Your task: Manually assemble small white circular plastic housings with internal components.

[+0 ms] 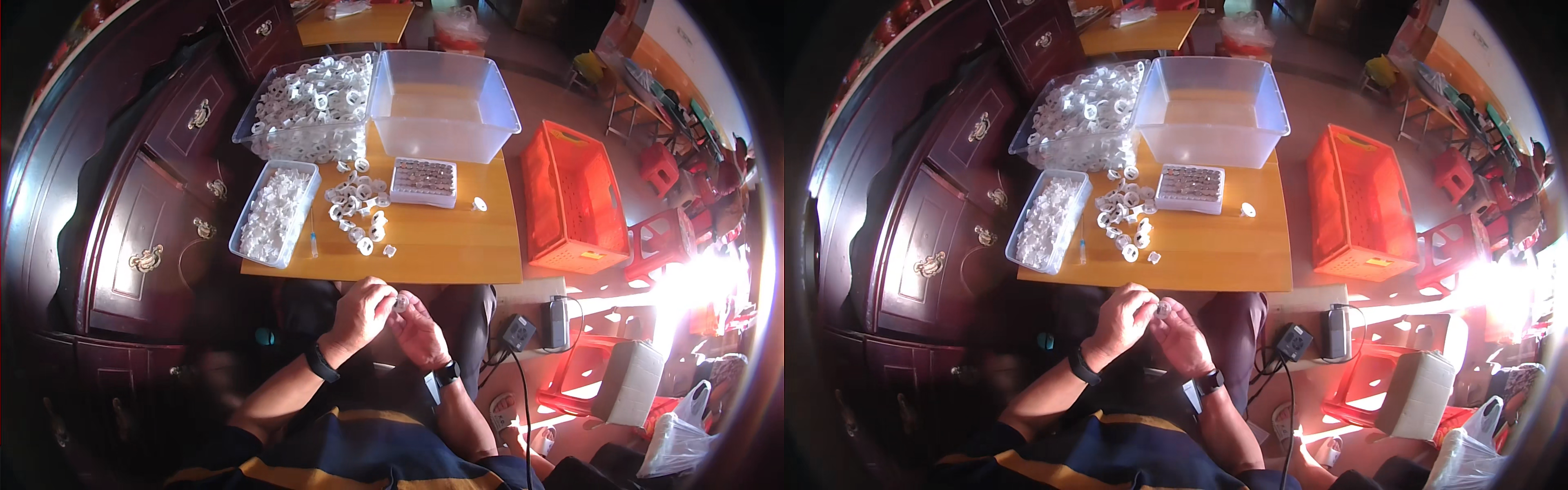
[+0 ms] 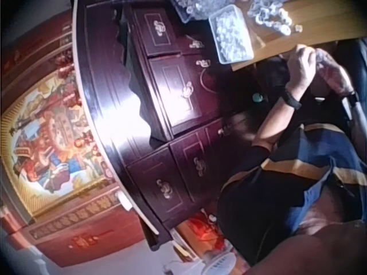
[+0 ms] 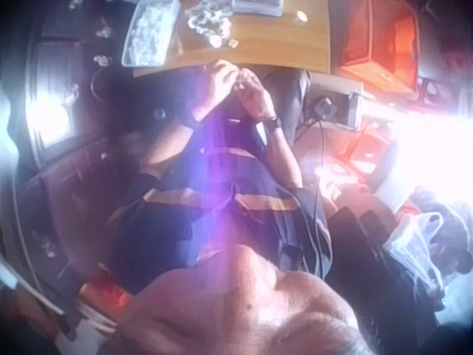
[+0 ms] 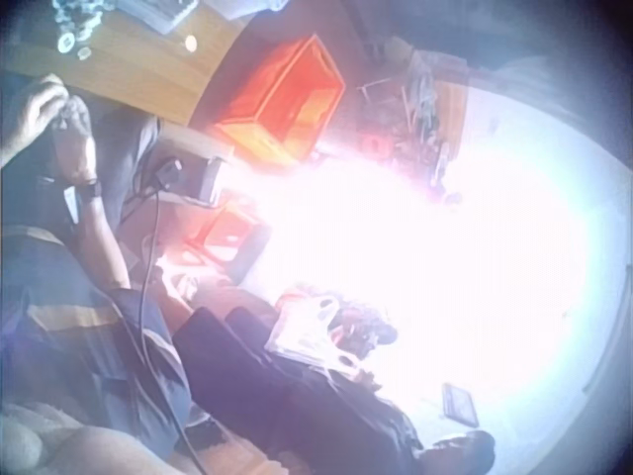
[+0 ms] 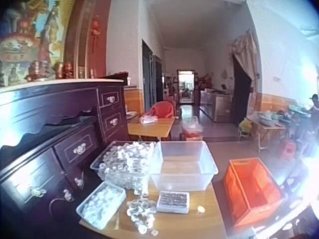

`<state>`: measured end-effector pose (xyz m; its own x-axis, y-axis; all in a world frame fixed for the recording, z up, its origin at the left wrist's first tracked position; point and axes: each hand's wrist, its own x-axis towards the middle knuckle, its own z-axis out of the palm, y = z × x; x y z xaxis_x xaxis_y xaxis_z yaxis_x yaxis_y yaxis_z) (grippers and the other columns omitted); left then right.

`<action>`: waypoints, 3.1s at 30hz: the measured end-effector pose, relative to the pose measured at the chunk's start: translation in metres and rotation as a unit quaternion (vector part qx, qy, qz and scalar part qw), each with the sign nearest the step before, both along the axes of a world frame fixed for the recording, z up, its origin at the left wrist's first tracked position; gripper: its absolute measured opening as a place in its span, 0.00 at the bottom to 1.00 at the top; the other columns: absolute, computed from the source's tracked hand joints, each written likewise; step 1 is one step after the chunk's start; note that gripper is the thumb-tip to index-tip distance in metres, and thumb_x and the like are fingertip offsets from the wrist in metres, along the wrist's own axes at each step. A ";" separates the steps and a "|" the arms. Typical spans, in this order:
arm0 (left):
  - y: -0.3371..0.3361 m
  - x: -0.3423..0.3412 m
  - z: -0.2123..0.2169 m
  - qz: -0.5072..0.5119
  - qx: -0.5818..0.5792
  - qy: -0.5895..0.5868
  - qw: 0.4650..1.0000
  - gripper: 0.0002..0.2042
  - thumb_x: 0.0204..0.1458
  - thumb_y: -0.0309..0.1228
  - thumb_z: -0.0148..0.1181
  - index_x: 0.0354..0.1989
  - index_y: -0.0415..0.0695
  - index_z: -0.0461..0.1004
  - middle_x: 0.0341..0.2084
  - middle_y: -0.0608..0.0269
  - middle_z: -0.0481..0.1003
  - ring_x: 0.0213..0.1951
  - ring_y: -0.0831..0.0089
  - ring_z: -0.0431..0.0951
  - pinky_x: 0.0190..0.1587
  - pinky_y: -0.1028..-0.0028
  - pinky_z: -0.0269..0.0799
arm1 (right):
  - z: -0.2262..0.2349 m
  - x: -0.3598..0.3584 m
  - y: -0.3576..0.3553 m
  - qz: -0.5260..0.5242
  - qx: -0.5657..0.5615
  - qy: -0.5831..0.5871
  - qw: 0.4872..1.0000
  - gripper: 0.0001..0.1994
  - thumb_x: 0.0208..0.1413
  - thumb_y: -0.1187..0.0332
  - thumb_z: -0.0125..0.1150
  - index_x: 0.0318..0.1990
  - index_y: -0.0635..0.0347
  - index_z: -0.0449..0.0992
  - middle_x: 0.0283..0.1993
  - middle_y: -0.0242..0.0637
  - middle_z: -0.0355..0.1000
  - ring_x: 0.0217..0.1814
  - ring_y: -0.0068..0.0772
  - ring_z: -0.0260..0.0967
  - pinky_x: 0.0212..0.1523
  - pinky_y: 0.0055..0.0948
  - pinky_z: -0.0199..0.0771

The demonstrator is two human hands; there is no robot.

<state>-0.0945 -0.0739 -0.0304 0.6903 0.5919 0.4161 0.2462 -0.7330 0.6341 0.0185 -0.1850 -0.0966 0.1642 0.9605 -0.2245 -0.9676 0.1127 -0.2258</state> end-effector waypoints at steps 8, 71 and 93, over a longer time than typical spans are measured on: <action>-0.004 0.003 0.000 -0.018 0.101 -0.001 0.995 0.05 0.50 0.25 0.63 0.35 0.45 0.74 0.31 0.62 0.74 0.35 0.63 0.78 0.34 0.67 0.77 | -0.008 -0.001 -0.001 0.002 -0.010 -0.031 0.999 0.14 0.67 0.70 0.51 0.58 0.60 0.68 0.54 0.33 0.72 0.55 0.28 0.71 0.58 0.32 0.71; 0.022 -0.018 0.026 -0.082 -0.084 0.088 0.989 0.05 0.50 0.23 0.64 0.35 0.45 0.77 0.30 0.60 0.80 0.32 0.59 0.80 0.35 0.65 0.74 | 0.006 -0.002 0.000 0.026 -0.069 -0.165 0.983 0.13 0.67 0.67 0.53 0.55 0.61 0.72 0.50 0.36 0.75 0.49 0.29 0.75 0.53 0.29 0.75; 0.006 -0.006 0.004 -0.042 -0.143 -0.007 0.989 0.06 0.48 0.21 0.66 0.34 0.43 0.80 0.27 0.61 0.79 0.33 0.66 0.78 0.38 0.69 0.73 | -0.008 0.004 -0.003 0.044 -0.006 -0.089 0.995 0.16 0.69 0.66 0.49 0.59 0.63 0.68 0.51 0.39 0.75 0.50 0.34 0.75 0.55 0.33 0.75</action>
